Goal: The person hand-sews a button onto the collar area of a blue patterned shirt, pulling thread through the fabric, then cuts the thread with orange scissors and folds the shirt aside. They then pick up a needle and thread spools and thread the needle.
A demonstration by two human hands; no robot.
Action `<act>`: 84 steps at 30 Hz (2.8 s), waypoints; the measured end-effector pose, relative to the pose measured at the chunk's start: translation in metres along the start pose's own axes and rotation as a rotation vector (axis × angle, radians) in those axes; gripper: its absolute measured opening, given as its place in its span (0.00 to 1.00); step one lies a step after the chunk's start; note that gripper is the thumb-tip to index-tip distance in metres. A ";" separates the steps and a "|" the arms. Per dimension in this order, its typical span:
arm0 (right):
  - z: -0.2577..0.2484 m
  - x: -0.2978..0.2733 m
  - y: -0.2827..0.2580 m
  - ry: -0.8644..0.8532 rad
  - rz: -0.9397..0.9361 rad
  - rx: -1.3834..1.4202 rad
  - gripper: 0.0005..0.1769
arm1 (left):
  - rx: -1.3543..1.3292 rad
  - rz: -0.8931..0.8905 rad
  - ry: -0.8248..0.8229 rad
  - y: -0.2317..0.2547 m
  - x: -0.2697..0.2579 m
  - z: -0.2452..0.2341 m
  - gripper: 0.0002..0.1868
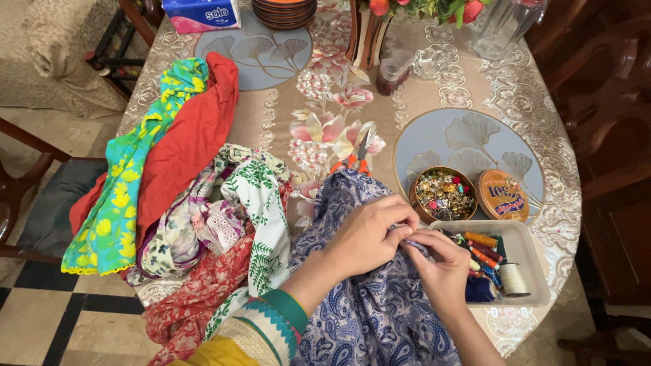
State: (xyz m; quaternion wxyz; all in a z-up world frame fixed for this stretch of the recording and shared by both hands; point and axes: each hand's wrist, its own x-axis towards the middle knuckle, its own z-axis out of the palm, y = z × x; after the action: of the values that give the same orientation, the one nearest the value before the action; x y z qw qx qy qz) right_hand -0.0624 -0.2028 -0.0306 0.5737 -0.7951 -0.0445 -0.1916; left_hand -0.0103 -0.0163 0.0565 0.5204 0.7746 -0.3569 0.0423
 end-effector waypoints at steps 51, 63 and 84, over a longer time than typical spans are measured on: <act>-0.011 -0.010 0.025 -0.084 0.155 -0.073 0.08 | 0.076 -0.389 0.239 -0.050 0.025 -0.014 0.03; 0.008 -0.022 0.009 -0.157 -0.008 -0.330 0.11 | 0.305 -0.228 0.086 -0.002 0.051 -0.037 0.09; -0.025 0.041 -0.029 0.055 0.657 0.870 0.21 | -0.309 -0.281 -0.111 -0.023 0.054 0.025 0.10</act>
State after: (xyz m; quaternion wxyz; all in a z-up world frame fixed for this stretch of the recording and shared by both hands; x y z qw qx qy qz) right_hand -0.0390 -0.2220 0.0165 0.8802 -0.4513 0.1461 0.0133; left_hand 0.0359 -0.0599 0.0515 0.6133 0.7289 -0.2758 -0.1286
